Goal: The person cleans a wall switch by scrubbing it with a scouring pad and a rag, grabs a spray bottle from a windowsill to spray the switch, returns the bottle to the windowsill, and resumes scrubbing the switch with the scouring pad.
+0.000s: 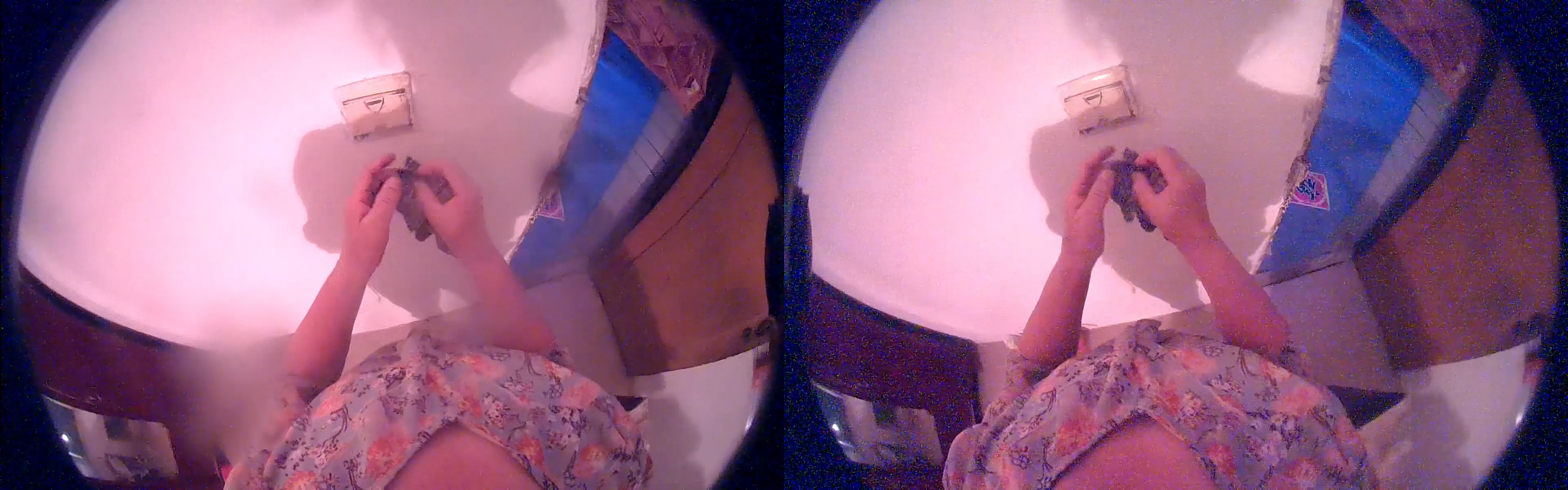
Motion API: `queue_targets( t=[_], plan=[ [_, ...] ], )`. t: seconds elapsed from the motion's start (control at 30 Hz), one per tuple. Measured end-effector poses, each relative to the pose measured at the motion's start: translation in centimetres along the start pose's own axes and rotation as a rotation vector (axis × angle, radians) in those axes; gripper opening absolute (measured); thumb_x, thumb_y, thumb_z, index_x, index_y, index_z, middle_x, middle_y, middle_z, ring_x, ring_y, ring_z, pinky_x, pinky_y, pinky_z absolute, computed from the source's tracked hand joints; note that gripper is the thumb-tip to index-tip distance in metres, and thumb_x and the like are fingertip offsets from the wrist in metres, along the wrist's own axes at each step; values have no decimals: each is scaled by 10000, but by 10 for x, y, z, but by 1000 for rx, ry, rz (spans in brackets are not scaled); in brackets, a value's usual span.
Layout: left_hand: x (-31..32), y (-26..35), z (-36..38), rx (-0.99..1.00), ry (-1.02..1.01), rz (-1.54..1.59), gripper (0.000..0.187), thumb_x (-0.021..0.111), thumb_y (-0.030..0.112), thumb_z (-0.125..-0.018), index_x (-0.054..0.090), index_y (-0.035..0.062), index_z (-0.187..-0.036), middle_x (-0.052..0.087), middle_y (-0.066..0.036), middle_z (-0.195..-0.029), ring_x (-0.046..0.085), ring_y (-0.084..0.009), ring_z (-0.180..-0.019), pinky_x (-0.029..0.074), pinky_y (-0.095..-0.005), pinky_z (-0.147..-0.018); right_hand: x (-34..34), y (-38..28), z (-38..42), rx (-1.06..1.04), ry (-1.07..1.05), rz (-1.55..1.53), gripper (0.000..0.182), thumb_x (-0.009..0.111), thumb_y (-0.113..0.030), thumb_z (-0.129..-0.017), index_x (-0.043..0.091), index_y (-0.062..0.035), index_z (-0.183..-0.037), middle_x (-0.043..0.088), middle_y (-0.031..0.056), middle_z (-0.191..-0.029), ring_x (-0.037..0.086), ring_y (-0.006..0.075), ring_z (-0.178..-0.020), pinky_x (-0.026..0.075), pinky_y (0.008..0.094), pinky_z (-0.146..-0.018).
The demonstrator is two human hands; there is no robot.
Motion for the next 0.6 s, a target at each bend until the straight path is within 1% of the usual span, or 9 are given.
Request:
queue_targets(
  t=[0.03, 0.07, 0.13, 0.17, 0.23, 0.27, 0.33, 0.43, 0.6],
  plan=[
    [-1, 9, -7, 84, 9, -3, 272, 535, 69, -824, 532, 33, -1094, 552, -42, -905, 511, -120, -812, 416, -256, -717, -4, 4, -6, 2, 39, -45, 211, 617, -49, -705, 555, -48, -906, 575, 117, -825, 587, 282, -750, 474, 343, -685],
    [-5, 10, -16, 84, 3, -11, 272, 535, 69, -824, 532, 33, -1094, 552, -42, -905, 511, -120, -812, 416, -256, -717, -6, 3, -13, 3, 47, -51, 211, 617, -49, -705, 555, -48, -906, 575, 117, -825, 587, 282, -750, 474, 343, -685],
    [11, 48, -12, 787, 47, -1154, 377, 542, 60, -783, 508, 68, -1158, 536, -53, -1014, 500, -191, -931, 385, -327, -822, -19, -10, -22, -87, 164, 24, 197, 597, -30, -705, 570, -50, -899, 580, 114, -836, 587, 274, -762, 472, 337, -697],
    [12, 45, -17, 790, 43, -1156, 377, 542, 60, -783, 508, 68, -1158, 536, -53, -1014, 500, -191, -931, 385, -327, -822, -19, -8, -27, -87, 169, 22, 197, 597, -30, -705, 570, -50, -899, 580, 114, -836, 587, 274, -762, 472, 337, -697],
    [21, 40, -19, 940, 132, -1485, 421, 555, 87, -738, 519, 101, -1157, 505, -47, -1102, 451, -226, -1042, 330, -382, -892, -19, -19, -33, -244, 193, 52, 226, 585, -32, -705, 577, -63, -928, 580, 113, -838, 580, 280, -778, 473, 348, -704],
    [19, 36, -23, 941, 130, -1485, 421, 555, 87, -738, 519, 101, -1157, 505, -47, -1102, 451, -226, -1042, 330, -382, -892, -17, -18, -36, -243, 195, 52, 226, 585, -32, -705, 577, -63, -928, 580, 113, -838, 580, 280, -778, 473, 348, -704],
    [15, 28, -29, 1002, 124, -1570, 389, 554, 105, -740, 541, 96, -1129, 465, -29, -1183, 389, -202, -1126, 285, -387, -929, -10, -27, -39, -364, 210, 134, 241, 579, -38, -701, 582, -71, -939, 581, 117, -841, 569, 291, -784, 473, 367, -700],
    [9, 22, -32, 1108, 135, -1547, 313, 544, 105, -736, 561, 65, -1047, 461, -49, -1201, 394, -219, -1129, 299, -390, -930, -1, -27, -46, -380, 204, 169, 240, 588, -60, -701, 578, -81, -941, 571, 120, -834, 555, 301, -770, 471, 386, -683],
    [2, 12, -36, 1168, 67, -1471, 213, 540, 111, -716, 549, 42, -917, 453, -70, -1217, 396, -232, -1134, 319, -411, -937, 11, -26, -53, -417, 232, 284, 242, 633, -145, -717, 564, -86, -941, 551, 112, -824, 544, 301, -755, 469, 388, -665]
  ],
)
Point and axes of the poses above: each hand's wrist, its own z-axis away from the middle knuckle, its own x-axis out of the palm, y = z × x, the point moved 8 cm from there along -z, towards the middle knuckle
